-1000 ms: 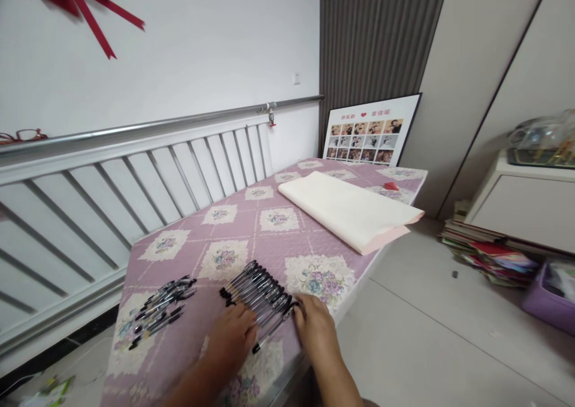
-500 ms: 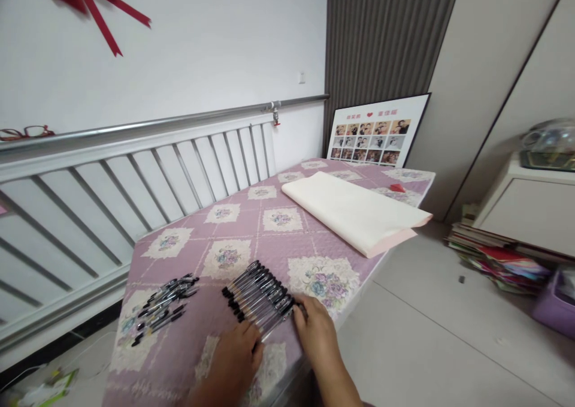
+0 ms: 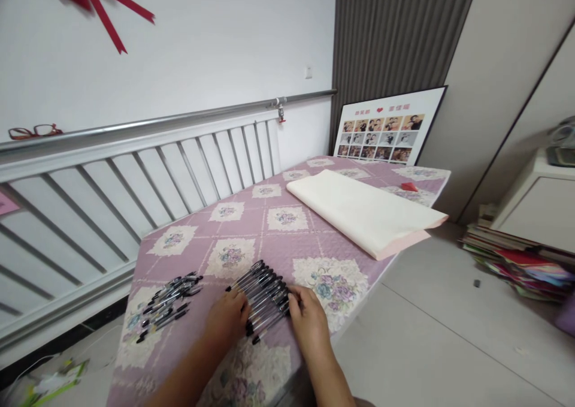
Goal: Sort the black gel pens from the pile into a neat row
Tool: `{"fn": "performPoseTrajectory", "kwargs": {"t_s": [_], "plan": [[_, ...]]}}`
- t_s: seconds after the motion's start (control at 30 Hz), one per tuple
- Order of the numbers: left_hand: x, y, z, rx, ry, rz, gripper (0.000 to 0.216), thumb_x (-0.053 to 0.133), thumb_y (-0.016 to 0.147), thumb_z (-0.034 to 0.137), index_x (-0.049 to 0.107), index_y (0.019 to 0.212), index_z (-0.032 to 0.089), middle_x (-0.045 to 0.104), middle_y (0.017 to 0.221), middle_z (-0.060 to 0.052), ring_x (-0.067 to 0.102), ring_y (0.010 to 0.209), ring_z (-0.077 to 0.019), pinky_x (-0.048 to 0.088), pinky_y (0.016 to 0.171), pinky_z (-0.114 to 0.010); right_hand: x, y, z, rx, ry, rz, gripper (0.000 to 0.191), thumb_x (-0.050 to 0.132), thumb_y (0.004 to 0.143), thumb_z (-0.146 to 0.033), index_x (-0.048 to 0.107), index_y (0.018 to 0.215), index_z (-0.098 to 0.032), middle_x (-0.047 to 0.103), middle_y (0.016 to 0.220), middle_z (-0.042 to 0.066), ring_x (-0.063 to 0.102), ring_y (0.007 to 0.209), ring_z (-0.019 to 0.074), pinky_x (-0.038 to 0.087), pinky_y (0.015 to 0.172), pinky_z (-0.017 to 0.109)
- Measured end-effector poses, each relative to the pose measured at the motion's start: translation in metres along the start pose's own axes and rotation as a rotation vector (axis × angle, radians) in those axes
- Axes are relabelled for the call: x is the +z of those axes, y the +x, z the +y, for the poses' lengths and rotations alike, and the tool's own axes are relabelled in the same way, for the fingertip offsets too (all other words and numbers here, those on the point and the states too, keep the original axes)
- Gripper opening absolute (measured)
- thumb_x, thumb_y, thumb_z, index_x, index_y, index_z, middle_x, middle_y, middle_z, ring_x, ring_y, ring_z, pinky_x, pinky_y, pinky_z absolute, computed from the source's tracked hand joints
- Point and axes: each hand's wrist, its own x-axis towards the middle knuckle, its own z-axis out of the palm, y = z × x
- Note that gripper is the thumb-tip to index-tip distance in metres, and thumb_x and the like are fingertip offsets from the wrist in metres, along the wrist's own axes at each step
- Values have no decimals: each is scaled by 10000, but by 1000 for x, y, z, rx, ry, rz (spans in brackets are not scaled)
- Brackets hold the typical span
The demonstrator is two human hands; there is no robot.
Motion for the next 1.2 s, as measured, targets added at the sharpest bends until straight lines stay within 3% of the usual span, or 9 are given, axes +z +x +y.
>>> {"fn": "performPoseTrajectory", "kwargs": {"t_s": [0.27,0.43,0.57,0.8,0.87,0.97,1.2], "plan": [[0,-2,-8,-35,-62,6,106,495,870,237,576,936,216,582,1044,-40,533,964,-189,378,823,-288,6,3,-4,1,18,6,240,472,836,-341,653,907,-200,678,908,71,623,869,208,500,800,349],[-1,-21,-19,-44,-140,47,98,498,862,234,587,901,221,588,984,-28,538,928,-180,391,799,-275,16,7,-10,3,24,2,268,455,845,-373,646,918,-199,682,925,70,626,882,208,492,818,346],[2,-45,-45,-62,-132,135,141,468,862,201,600,907,224,595,963,-29,533,925,-187,397,816,-290,28,10,-16,-20,48,-3,281,460,842,-400,641,923,-202,681,915,65,634,847,202,504,788,328],[6,-75,-129,-227,-17,308,264,456,855,168,609,1066,209,592,1074,-74,522,995,-225,398,882,-357,53,3,-42,-153,101,-68,250,460,856,-371,640,918,-208,690,904,68,648,831,197,521,755,304],[6,-80,-145,-278,5,300,258,457,864,183,617,1065,206,599,1046,-75,531,980,-225,403,876,-354,62,-2,-51,-197,120,-94,239,458,865,-361,637,918,-210,692,887,66,651,817,195,526,742,300],[6,-83,-156,-345,21,282,240,467,869,186,631,1042,211,600,1037,-66,538,965,-214,403,874,-335,79,-12,-61,-255,140,-157,222,452,879,-340,632,918,-216,698,878,62,660,808,191,534,726,293],[2,-82,-153,-407,45,231,247,506,863,201,625,1076,237,593,1015,-54,530,981,-209,379,876,-312,123,-38,-75,-466,125,-317,207,445,877,-250,643,932,-228,715,858,54,679,804,193,546,732,293]]}}
